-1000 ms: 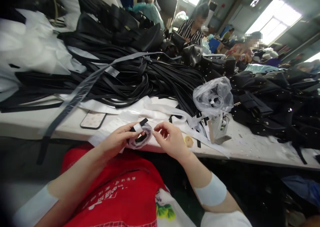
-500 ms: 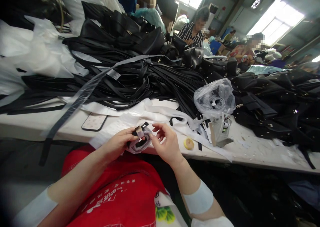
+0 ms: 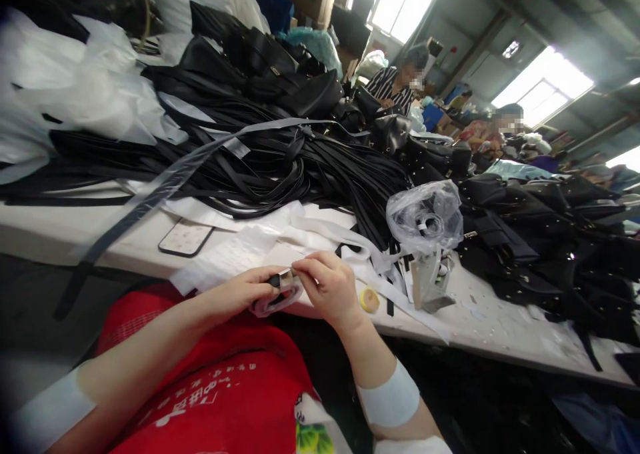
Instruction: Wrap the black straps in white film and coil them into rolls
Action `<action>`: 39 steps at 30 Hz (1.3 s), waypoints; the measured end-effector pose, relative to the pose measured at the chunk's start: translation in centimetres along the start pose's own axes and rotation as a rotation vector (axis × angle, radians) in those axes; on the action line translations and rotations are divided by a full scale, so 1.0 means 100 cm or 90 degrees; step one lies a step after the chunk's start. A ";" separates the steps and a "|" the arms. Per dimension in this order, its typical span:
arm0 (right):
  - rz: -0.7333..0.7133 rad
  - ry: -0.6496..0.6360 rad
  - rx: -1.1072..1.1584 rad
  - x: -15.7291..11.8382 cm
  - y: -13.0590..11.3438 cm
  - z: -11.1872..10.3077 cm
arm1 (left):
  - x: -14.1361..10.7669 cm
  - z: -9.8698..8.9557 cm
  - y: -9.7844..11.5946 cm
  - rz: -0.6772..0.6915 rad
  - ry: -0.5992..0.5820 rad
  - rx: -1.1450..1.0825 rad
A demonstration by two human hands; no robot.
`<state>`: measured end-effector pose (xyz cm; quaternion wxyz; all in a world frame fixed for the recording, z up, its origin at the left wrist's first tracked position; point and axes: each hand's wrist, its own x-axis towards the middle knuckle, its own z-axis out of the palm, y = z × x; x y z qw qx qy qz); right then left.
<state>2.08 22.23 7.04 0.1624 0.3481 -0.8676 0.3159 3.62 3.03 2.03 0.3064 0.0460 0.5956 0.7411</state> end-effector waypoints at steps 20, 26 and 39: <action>0.129 -0.023 0.113 -0.021 -0.002 0.004 | 0.009 -0.009 -0.007 -0.121 -0.017 -0.235; 0.096 -0.101 0.169 -0.023 -0.008 -0.001 | 0.007 -0.019 -0.008 -0.164 -0.104 -0.290; 0.297 0.195 0.370 -0.029 0.003 -0.009 | 0.008 -0.016 -0.021 -0.278 -0.220 -0.455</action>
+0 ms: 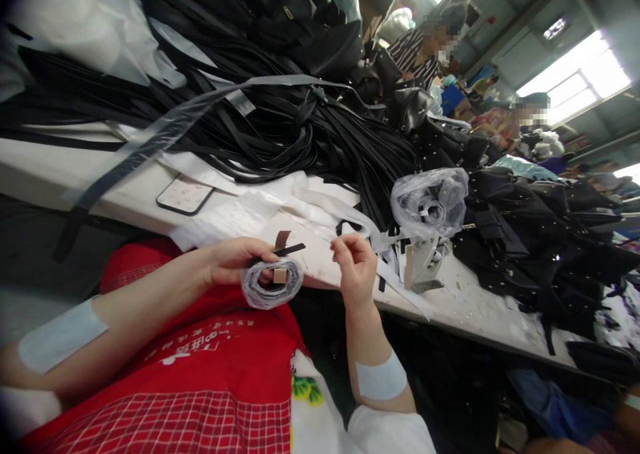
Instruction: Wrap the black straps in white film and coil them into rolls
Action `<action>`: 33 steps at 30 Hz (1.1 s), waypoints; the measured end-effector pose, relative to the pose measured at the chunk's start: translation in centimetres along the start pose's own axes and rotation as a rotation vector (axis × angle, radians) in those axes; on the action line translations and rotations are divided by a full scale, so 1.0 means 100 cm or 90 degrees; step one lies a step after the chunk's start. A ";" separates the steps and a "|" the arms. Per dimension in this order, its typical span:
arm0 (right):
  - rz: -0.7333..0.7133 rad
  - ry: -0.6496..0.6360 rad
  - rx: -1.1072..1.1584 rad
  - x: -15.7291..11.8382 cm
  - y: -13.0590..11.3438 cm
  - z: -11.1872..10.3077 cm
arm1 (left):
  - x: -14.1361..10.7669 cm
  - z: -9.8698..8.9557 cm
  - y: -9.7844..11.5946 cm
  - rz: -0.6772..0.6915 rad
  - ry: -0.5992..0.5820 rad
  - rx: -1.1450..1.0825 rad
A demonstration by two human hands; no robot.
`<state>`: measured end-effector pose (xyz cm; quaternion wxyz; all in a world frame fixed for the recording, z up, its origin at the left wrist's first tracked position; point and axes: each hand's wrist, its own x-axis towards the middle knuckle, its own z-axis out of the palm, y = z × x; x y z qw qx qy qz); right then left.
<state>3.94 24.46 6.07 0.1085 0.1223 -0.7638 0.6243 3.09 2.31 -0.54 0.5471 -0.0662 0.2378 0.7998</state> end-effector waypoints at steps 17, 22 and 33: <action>-0.317 -0.360 -0.582 -0.025 -0.009 0.027 | 0.002 -0.001 -0.007 -0.017 0.051 -0.009; -0.340 -0.291 -0.570 -0.018 0.001 0.027 | -0.005 0.015 -0.011 0.116 0.145 0.228; -0.123 -0.153 -0.456 -0.019 0.006 0.036 | -0.010 0.028 -0.017 0.236 0.184 0.409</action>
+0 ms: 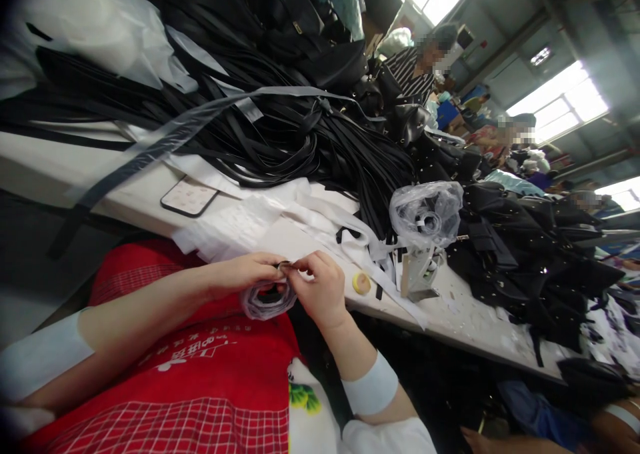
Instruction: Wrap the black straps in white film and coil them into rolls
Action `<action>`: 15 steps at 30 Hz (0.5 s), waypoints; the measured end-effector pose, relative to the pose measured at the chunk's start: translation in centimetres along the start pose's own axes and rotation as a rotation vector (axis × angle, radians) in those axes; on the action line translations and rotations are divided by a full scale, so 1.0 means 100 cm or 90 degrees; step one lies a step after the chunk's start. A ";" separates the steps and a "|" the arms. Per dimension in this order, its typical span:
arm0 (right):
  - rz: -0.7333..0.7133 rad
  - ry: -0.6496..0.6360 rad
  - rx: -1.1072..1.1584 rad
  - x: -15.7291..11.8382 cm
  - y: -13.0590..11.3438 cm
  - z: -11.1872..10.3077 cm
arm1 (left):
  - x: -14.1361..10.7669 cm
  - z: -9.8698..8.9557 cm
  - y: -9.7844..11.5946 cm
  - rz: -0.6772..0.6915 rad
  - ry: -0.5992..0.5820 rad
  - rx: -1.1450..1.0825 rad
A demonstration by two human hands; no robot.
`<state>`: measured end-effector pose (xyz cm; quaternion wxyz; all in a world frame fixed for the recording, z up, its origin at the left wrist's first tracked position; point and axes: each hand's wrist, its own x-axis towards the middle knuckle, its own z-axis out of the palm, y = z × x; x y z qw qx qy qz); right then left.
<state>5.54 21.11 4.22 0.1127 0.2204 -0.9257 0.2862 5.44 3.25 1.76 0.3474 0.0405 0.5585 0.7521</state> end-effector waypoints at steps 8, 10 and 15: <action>0.027 -0.202 0.236 0.013 0.013 -0.011 | -0.001 0.000 -0.002 0.012 -0.025 0.135; 0.054 -0.225 0.243 0.012 0.014 -0.012 | -0.001 -0.001 -0.004 0.036 -0.015 0.168; 0.139 -0.330 0.280 0.008 0.017 -0.012 | -0.001 0.000 -0.009 0.077 -0.001 0.214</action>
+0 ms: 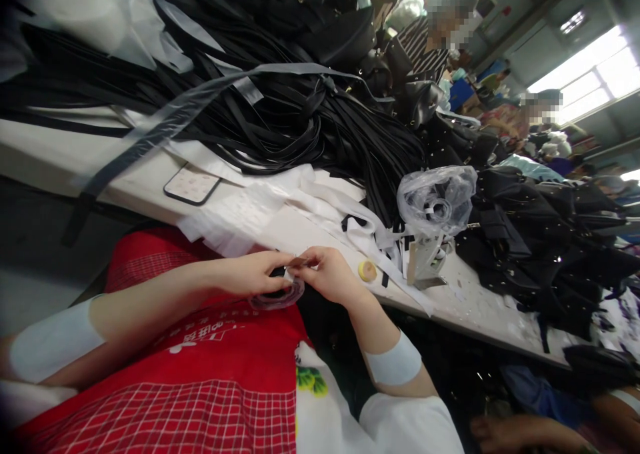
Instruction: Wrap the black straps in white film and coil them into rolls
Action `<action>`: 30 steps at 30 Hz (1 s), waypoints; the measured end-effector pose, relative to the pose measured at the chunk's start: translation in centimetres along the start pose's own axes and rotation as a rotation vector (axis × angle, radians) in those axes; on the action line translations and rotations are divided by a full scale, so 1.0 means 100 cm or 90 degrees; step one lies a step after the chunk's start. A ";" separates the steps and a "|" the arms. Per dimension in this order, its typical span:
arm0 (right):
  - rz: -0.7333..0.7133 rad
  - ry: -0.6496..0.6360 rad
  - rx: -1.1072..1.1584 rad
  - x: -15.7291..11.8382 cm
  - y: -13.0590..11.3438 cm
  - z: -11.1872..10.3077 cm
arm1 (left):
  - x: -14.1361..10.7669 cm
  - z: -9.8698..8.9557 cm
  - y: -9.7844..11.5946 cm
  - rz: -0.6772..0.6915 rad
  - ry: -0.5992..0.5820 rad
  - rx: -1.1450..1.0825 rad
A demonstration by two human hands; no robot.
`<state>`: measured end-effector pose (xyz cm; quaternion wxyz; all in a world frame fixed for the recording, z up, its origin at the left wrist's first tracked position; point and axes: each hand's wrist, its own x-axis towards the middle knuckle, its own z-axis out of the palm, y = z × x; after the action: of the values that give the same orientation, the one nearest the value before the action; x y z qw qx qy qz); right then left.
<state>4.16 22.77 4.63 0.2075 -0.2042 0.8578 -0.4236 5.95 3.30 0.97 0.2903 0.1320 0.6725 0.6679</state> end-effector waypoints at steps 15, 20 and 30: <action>-0.090 0.000 -0.271 -0.011 0.000 0.006 | -0.001 0.013 -0.001 -0.017 -0.074 0.045; -0.089 0.038 -0.235 -0.013 0.006 0.008 | 0.001 0.012 -0.004 -0.063 -0.091 -0.010; -0.161 0.017 -0.331 -0.026 -0.001 0.010 | 0.008 0.022 -0.019 -0.161 -0.020 -0.307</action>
<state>6.89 23.46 4.65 0.0823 -0.3505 0.9079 -0.2146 6.98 5.37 -0.94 0.4046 -0.0157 0.5007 0.7651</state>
